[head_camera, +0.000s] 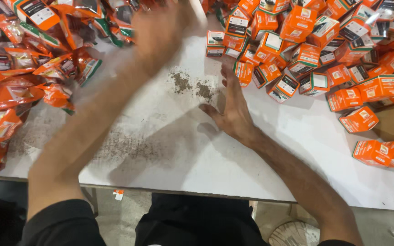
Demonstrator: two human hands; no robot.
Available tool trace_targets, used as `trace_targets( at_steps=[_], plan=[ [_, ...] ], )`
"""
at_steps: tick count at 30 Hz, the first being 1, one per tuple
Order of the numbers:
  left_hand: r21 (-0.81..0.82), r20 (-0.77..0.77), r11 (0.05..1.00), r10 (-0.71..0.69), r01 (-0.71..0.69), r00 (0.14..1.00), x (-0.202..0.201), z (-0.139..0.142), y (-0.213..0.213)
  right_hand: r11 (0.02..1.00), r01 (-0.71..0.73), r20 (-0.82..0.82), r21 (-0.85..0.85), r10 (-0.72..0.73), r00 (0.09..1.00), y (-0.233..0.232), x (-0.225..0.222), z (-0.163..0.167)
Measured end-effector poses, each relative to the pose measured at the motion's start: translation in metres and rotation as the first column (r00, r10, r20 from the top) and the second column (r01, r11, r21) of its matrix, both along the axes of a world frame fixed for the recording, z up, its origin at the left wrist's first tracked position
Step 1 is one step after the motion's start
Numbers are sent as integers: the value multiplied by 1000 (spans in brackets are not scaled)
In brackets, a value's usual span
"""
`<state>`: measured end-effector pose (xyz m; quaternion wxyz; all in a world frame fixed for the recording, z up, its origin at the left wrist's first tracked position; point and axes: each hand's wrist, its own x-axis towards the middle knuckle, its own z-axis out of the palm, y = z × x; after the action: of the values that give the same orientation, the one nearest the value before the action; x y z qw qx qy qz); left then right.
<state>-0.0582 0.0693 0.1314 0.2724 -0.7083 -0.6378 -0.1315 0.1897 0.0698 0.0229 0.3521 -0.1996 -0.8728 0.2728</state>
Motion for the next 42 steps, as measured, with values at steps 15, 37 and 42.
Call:
trace_targets(
  at_steps=[15,37,42],
  plan=[
    [-65,184,856,516,-514,836,-72,-32,18,958,-117,-49,-261,108,993,-3,-4,-2],
    [112,334,897,-440,428,834,39,-92,-94,996,-47,43,-72,50,998,9,-5,-4],
    [70,525,957,-275,281,806,52,-96,-87,999,-11,24,31,10,1000,4,-6,-4]
  ],
)
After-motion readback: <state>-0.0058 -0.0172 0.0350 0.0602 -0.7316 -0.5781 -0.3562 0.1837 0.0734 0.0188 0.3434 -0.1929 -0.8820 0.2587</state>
